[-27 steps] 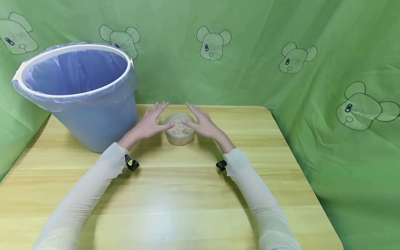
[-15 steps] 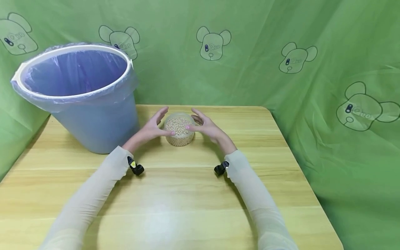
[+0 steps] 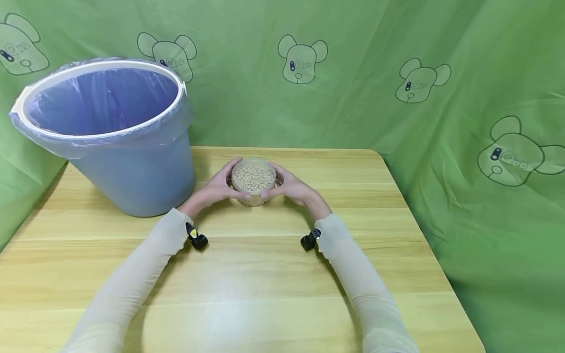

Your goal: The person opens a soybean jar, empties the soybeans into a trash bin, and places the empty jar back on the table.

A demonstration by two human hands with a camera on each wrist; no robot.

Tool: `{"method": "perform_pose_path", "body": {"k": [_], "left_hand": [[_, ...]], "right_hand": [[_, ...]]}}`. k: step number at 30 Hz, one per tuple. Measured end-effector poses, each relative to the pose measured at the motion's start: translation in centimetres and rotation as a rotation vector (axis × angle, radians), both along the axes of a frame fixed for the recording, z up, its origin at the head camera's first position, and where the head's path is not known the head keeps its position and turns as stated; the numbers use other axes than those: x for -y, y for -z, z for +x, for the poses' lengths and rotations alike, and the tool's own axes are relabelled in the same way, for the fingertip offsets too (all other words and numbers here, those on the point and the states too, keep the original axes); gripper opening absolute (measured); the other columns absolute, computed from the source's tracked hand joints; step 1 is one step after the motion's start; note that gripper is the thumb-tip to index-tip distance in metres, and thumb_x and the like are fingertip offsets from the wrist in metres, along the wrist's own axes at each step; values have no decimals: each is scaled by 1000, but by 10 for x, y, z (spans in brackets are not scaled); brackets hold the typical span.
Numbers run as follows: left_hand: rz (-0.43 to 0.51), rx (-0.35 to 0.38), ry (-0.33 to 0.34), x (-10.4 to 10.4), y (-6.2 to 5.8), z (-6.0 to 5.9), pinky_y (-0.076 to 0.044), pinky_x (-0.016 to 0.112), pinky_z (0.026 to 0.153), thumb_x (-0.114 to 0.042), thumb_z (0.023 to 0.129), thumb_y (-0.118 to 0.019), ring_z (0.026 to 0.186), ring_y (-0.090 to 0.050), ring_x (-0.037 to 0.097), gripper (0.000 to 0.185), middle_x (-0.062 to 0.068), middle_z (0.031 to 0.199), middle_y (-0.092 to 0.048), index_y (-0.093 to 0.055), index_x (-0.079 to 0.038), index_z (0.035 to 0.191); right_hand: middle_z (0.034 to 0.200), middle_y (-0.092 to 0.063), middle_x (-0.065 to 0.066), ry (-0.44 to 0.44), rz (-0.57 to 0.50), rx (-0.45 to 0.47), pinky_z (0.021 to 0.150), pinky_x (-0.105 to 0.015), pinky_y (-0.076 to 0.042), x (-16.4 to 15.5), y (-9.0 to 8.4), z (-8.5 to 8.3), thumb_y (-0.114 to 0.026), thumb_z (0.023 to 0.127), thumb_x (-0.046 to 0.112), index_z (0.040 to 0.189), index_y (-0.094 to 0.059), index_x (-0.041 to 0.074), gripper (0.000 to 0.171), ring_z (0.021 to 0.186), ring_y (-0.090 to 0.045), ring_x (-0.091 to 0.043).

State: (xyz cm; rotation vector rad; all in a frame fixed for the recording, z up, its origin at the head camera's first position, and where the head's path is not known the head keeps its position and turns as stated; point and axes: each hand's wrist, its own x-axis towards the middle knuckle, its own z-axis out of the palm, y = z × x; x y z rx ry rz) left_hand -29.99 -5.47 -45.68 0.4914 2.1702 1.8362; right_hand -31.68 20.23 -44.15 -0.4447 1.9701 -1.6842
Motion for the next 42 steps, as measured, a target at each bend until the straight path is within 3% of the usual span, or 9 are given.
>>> {"method": "perform_pose_path", "body": {"k": [15,21,27,30,35,42], "left_hand": [[-14,-21,-13,2,-2,-12,-30,45,124,-8,65,-95,145,-43,30,120,12,160,-39,-24,-13,162],[55,2,-39,1,-1,-17,-33,41,122,-3,65,-94,144,-45,29,115,11,158,-44,-30,-14,160],[124,-3,-80,-2,-5,-20,-36,40,121,-1,66,-93,143,-48,28,106,10,155,-48,-38,-14,156],[166,-31,-107,-4,-16,-19,-35,40,122,-1,67,-92,144,-47,28,106,10,156,-46,-37,-13,157],[214,-115,-156,-8,-51,-11,-37,40,120,0,65,-92,142,-47,27,110,10,156,-46,-35,-16,158],[357,-178,-120,-8,-89,-1,-42,39,116,7,66,-86,140,-48,28,104,13,154,-46,-38,-14,156]], "right_hand": [[165,-27,-16,9,-3,31,129,-47,-14,6,-4,-7,-75,75,-17,164,-19,16,110,152,-29,-34],[165,-28,-16,38,-20,54,129,-46,-13,8,-8,-12,-74,73,-20,163,-21,14,110,151,-29,-35],[164,-30,-18,23,-51,65,127,-45,-21,7,-22,-19,-73,71,-22,162,-24,12,109,150,-32,-35],[161,-35,-17,13,-77,15,125,-44,-27,4,-34,-23,-74,72,-21,161,-29,13,105,146,-38,-33],[154,-41,-17,-42,-164,-125,118,-40,-39,1,-57,-24,-75,72,-18,159,-34,14,101,136,-47,-31],[149,-44,-16,-44,-285,-268,111,-31,-46,7,-87,-14,-79,72,-10,159,-32,10,100,132,-52,-27]]}}
